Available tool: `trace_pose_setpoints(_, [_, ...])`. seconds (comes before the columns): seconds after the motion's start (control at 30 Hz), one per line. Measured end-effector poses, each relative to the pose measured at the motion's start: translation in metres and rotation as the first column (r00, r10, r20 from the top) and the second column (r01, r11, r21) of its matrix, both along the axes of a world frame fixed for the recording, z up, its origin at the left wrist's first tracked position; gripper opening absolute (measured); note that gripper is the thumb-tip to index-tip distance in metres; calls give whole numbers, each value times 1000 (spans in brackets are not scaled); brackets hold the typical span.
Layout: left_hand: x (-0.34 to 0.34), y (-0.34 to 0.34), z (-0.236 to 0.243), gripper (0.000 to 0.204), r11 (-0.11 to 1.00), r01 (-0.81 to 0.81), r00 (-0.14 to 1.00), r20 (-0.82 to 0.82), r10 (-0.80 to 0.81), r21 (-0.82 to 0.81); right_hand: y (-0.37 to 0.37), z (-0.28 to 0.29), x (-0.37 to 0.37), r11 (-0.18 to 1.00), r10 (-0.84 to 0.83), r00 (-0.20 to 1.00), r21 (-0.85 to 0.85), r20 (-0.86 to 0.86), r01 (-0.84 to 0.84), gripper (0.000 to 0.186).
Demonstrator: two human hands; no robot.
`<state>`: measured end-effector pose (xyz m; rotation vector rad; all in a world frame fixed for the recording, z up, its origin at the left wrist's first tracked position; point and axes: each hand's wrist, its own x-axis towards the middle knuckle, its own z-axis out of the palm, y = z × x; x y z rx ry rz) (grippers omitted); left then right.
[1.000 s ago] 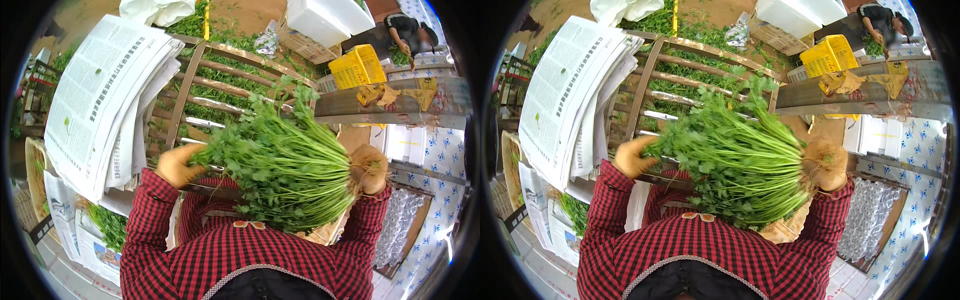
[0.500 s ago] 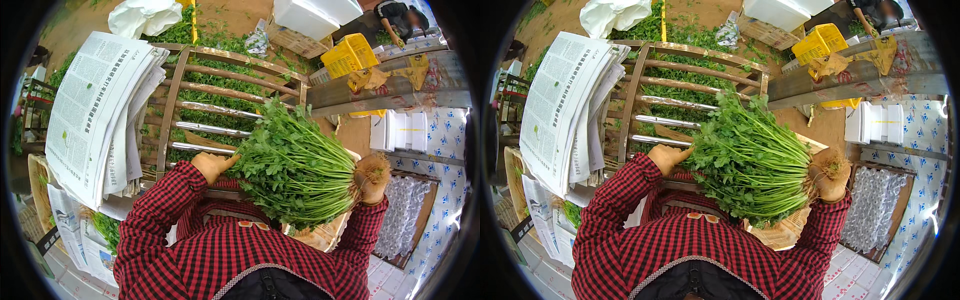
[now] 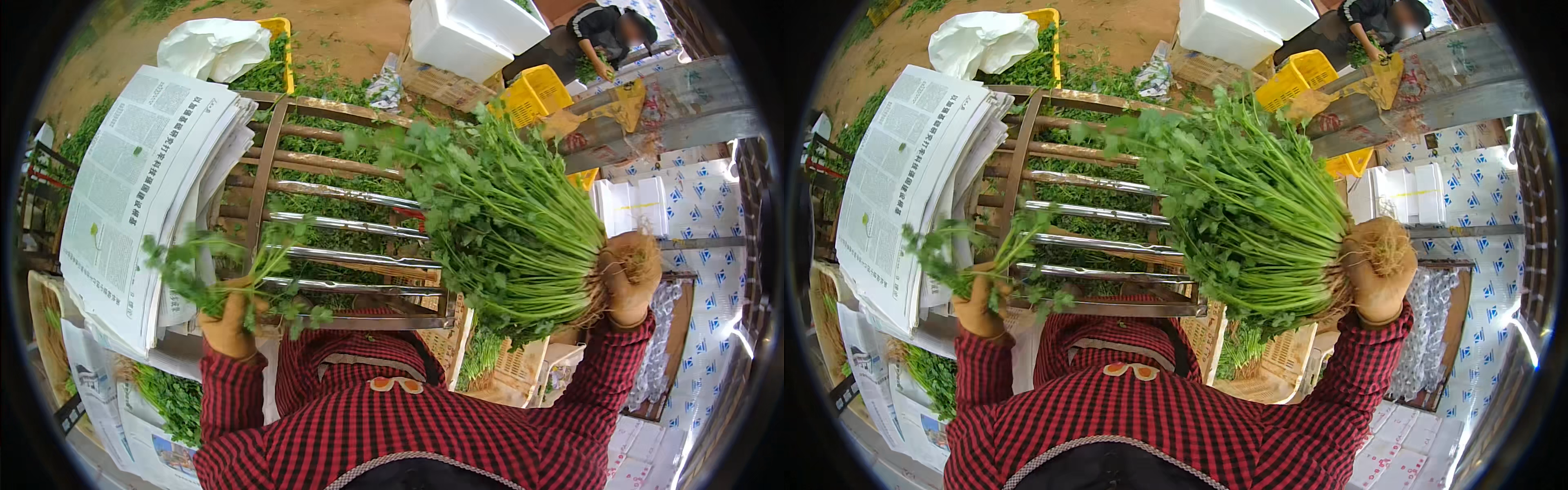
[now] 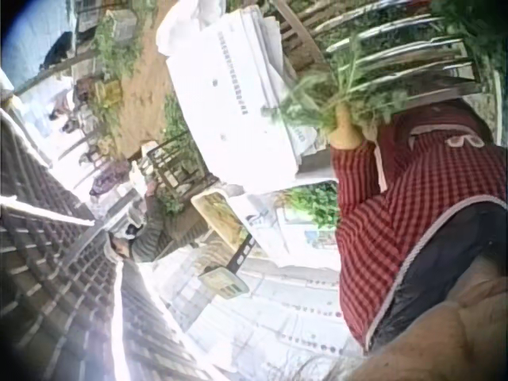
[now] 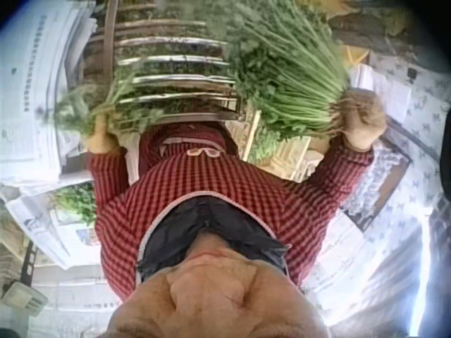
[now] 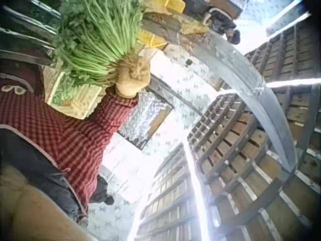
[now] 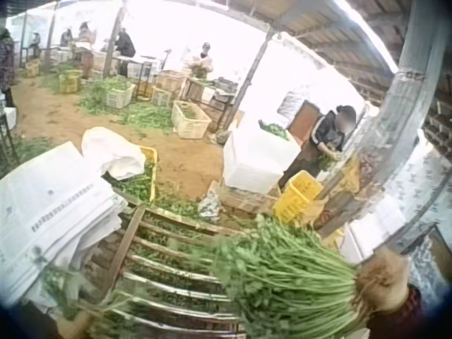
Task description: The person organizes coriander by hand on a metal rack, removes yellow leaves, and places a large bundle of the prepared coriander into a white plastic crate lined with newspaper.
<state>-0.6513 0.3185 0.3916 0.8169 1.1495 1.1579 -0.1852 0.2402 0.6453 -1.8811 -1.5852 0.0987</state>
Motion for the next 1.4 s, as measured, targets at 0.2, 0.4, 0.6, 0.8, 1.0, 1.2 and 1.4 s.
trace_pose_setpoints(0.2, [-47,-1,63,35,996,-64,994,-97,58,-60,60,-8,-43,784,533,842,-326,-82,-528,16])
trace_pose_setpoints(0.4, [-58,6,78,48,994,-86,993,74,91,-62,186,-139,-100,444,247,655,-518,-714,-731,18])
trace_pose_setpoints(0.6, [-51,-12,85,56,964,-250,961,102,258,-87,288,-276,-144,472,156,899,-769,-410,-432,30])
trace_pose_setpoints(0.8, [-37,-14,81,64,982,-141,961,219,167,-127,286,-267,-129,686,168,957,-669,-237,-286,58])
trace_pose_setpoints(1.0, [-6,-5,82,57,994,-14,918,394,55,-104,185,-108,-226,567,822,568,36,38,-823,70])
trace_pose_setpoints(1.2, [1,27,76,54,944,278,945,124,-302,180,178,-101,-187,713,565,791,-345,-233,-611,53])
trace_pose_setpoints(1.4, [46,47,40,48,999,-36,413,911,19,-5,123,-127,-83,978,209,662,160,-720,-134,24])
